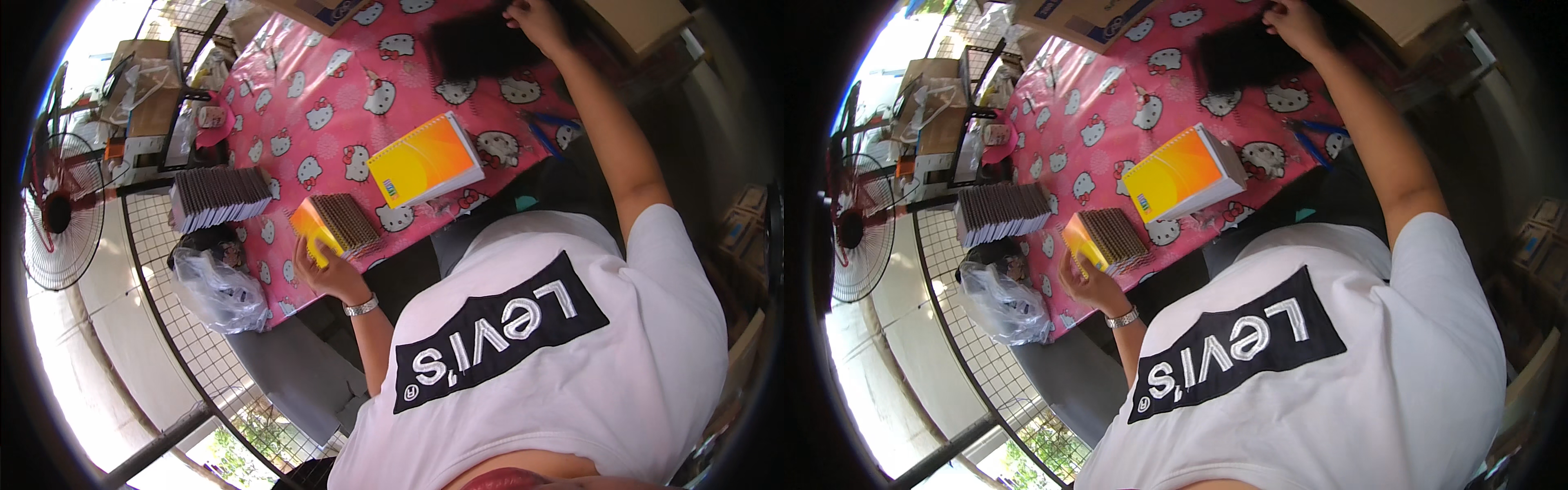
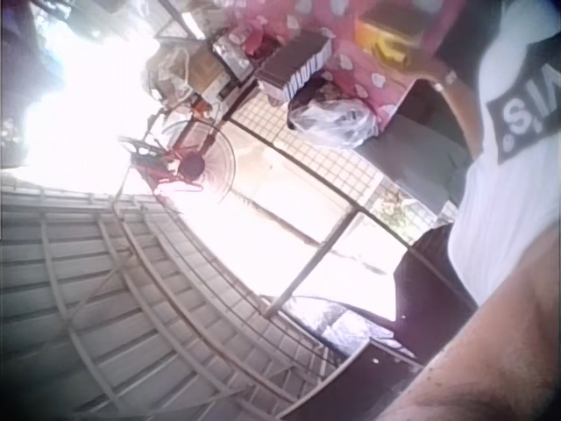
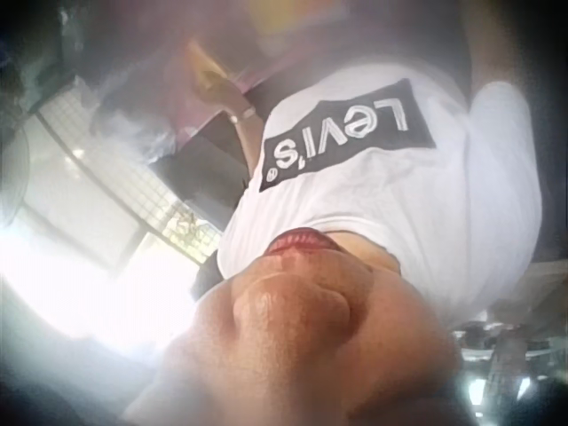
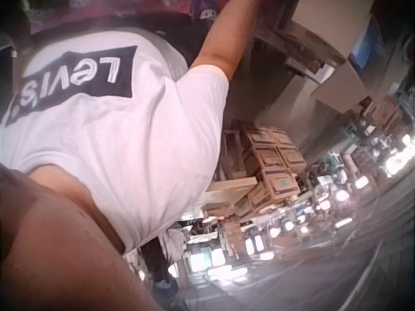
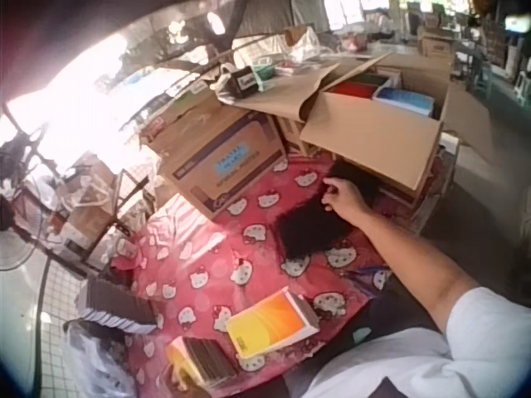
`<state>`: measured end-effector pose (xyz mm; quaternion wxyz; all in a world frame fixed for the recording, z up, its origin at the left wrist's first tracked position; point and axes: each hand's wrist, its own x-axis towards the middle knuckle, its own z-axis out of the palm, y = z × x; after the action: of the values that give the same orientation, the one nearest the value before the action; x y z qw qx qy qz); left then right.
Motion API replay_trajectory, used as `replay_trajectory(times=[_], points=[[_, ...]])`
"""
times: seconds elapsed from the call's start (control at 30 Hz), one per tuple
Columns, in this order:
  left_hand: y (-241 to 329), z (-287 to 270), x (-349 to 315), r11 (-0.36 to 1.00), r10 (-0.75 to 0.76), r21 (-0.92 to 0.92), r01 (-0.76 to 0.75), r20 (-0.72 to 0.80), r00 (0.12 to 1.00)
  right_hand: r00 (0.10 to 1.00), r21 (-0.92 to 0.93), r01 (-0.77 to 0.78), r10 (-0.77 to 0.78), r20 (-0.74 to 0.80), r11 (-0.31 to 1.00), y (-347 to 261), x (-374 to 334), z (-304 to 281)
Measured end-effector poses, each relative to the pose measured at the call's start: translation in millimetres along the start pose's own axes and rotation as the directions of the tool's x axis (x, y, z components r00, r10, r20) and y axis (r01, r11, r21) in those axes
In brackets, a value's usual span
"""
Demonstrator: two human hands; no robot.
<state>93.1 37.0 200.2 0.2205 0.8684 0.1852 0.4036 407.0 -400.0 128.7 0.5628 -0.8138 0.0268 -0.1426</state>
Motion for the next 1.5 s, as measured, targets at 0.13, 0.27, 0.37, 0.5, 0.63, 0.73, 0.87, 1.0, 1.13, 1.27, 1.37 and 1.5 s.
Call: replay_trajectory(times=[0.13, 0.27, 0.37, 0.5, 0.63, 0.73, 0.87, 1.0, 1.13, 1.27, 1.37, 1.5], points=[[133, 28, 15, 0.676, 0.731, -0.317, -0.666, 0.402, 0.551, 0.948, 0.165, -0.082, 0.026, 0.317, 0.983, -43, -22, 0], [149, 50, 24, 0.643, 0.719, -0.441, -0.626, 0.629, 0.295, 0.897, 0.213, 0.086, -0.168, 0.408, 0.973, -111, -91, -9], [145, 56, 44, 0.657, 0.739, -0.559, -0.507, 0.613, 0.281, 0.835, 0.268, -0.25, 0.067, 0.546, 0.93, -125, -124, -27], [151, 58, 49, 0.659, 0.727, -0.556, -0.506, 0.643, 0.241, 0.654, 0.239, -0.54, 0.223, 0.723, 0.807, -121, -164, -25], [152, 55, 47, 0.667, 0.717, -0.531, -0.522, 0.648, 0.257, 0.681, 0.09, -0.433, 0.26, 0.685, 0.897, -144, -203, -10], [143, 57, 45, 0.667, 0.734, -0.553, -0.5, 0.604, 0.31, 0.864, 0.03, 0.214, -0.203, 0.46, 0.976, -147, -229, -4], [134, 57, 39, 0.743, 0.668, -0.507, -0.437, 0.607, 0.431, 0.839, -0.075, 0.249, -0.176, 0.515, 0.966, -170, -235, -7], [137, 54, 33, 0.741, 0.668, -0.481, -0.469, 0.6, 0.44, 0.814, -0.183, 0.204, -0.063, 0.577, 0.962, -180, -238, -11], [136, 63, 40, 0.704, 0.708, -0.564, -0.432, 0.602, 0.369, 0.827, -0.195, 0.199, -0.058, 0.559, 0.96, -172, -237, -10], [140, 90, 55, 0.742, 0.668, -0.414, -0.528, 0.534, 0.519, 0.773, -0.154, 0.085, 0.032, 0.633, 0.984, -172, -224, -17], [127, 101, 63, 0.823, 0.555, -0.399, -0.405, 0.72, 0.417, 0.83, -0.073, 0.051, -0.002, 0.558, 0.996, -160, -223, -19], [128, 100, 58, 0.918, 0.374, -0.393, -0.055, 0.809, 0.454, 0.875, -0.099, 0.12, -0.058, 0.481, 0.988, -151, -212, -29]])
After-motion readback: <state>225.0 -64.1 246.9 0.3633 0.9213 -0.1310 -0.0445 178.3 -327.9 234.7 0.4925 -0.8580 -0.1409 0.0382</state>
